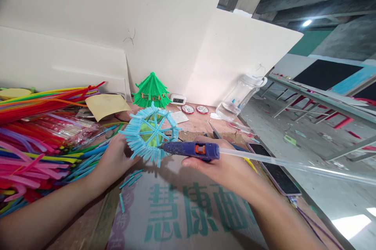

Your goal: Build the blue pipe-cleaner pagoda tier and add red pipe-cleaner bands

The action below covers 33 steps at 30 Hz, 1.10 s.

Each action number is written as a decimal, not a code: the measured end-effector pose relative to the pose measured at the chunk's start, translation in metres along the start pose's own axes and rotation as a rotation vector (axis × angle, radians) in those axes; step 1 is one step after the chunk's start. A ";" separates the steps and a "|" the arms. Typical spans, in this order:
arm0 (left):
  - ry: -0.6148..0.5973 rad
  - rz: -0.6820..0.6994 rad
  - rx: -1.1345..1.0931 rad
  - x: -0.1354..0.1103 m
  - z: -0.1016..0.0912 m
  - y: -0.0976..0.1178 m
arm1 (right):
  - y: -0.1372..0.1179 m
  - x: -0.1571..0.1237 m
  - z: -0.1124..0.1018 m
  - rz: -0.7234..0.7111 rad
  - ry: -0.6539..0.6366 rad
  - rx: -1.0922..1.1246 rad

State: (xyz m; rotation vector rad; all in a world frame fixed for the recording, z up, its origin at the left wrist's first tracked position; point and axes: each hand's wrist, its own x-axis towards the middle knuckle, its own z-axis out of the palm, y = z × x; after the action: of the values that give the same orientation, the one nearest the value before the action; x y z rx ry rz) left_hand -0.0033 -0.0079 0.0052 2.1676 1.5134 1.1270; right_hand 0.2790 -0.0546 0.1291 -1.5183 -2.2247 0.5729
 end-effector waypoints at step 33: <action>-0.034 0.014 0.023 0.001 0.000 -0.002 | -0.004 -0.005 0.000 -0.171 0.106 -0.307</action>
State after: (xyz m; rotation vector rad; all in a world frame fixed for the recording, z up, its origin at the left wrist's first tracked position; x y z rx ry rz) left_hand -0.0047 -0.0060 0.0049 2.2040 1.5071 1.0770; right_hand 0.2777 -0.0602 0.1308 -1.4374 -2.4100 0.0983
